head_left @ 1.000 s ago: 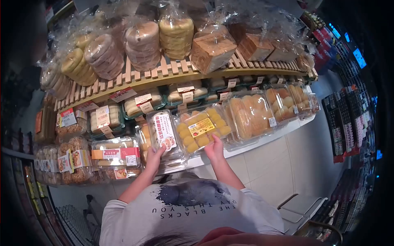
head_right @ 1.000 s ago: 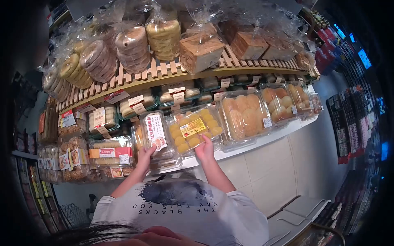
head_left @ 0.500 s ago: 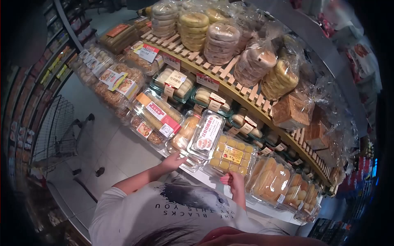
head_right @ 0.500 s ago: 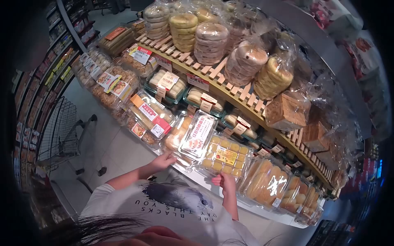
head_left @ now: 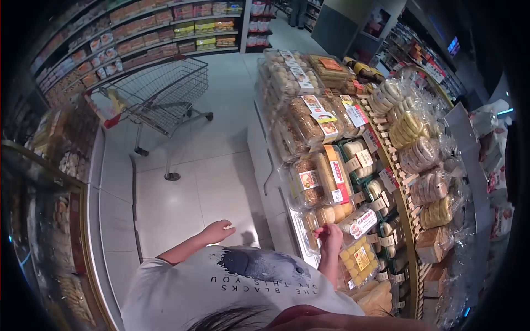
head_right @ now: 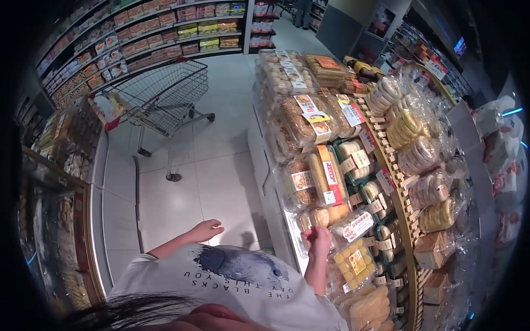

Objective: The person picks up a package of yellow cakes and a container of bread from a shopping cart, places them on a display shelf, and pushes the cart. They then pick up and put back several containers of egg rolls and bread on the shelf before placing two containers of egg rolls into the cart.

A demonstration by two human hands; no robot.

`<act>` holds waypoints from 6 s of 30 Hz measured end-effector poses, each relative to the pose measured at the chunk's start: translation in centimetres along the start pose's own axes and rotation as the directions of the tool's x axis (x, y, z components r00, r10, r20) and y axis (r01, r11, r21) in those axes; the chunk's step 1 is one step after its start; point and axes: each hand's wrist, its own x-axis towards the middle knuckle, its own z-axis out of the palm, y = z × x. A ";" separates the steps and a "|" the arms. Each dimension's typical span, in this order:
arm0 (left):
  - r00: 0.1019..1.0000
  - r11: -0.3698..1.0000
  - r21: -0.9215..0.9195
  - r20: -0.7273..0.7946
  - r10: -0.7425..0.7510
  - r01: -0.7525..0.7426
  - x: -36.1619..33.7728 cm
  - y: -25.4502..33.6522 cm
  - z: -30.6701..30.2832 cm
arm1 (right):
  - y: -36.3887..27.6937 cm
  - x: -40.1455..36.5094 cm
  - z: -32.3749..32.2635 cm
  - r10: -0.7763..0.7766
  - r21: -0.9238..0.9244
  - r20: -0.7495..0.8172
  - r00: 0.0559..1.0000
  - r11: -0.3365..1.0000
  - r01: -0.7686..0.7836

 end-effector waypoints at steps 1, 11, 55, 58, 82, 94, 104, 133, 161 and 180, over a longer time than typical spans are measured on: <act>0.997 1.000 -0.021 -0.070 -0.017 0.016 -1.5 -2.8 -1.1 | 0.6 -0.6 2.7 -0.002 -0.011 0.056 0.998 1.000 0.002; 0.772 0.895 -0.388 -0.491 -0.403 0.220 -15.6 -24.7 -10.2 | 7.0 -7.1 26.1 0.065 -0.265 0.443 0.894 0.962 0.061; 0.566 0.776 0.590 -0.726 0.391 0.221 -2.5 -33.3 -71.0 | 16.6 -5.3 88.1 0.390 -0.581 0.743 0.544 -0.028 0.813; 0.555 0.790 0.511 -0.787 0.271 0.339 1.4 -33.9 -73.8 | 15.4 -2.2 86.7 0.353 -0.560 0.758 0.548 -0.078 0.825; 0.699 0.643 0.764 -0.488 0.523 0.051 21.8 -27.9 -89.2 | 7.2 13.9 89.9 0.536 -0.623 0.647 0.542 -0.038 0.781; 0.593 0.562 0.809 -0.370 0.715 -0.171 34.8 -24.7 -99.5 | 6.8 22.4 97.9 0.456 -0.780 0.508 0.730 -0.116 0.615; 0.571 0.518 0.810 -0.295 0.766 -0.276 46.9 -19.9 -105.9 | 5.2 30.3 102.1 0.295 -0.844 0.483 0.824 -0.096 0.528; 0.432 0.319 0.831 -0.108 0.895 -0.455 81.0 0.8 -114.4 | -3.7 57.6 107.0 0.104 -0.930 0.360 0.927 0.122 0.347; 0.289 0.086 0.737 0.153 0.945 -0.671 112.4 22.6 -115.0 | -13.3 81.3 107.2 -0.098 -0.963 0.035 0.995 0.264 0.060; 0.060 -0.147 0.608 0.307 0.950 -0.781 121.9 27.3 -120.2 | -13.6 85.1 116.0 -0.201 -0.918 -0.261 0.944 0.354 -0.178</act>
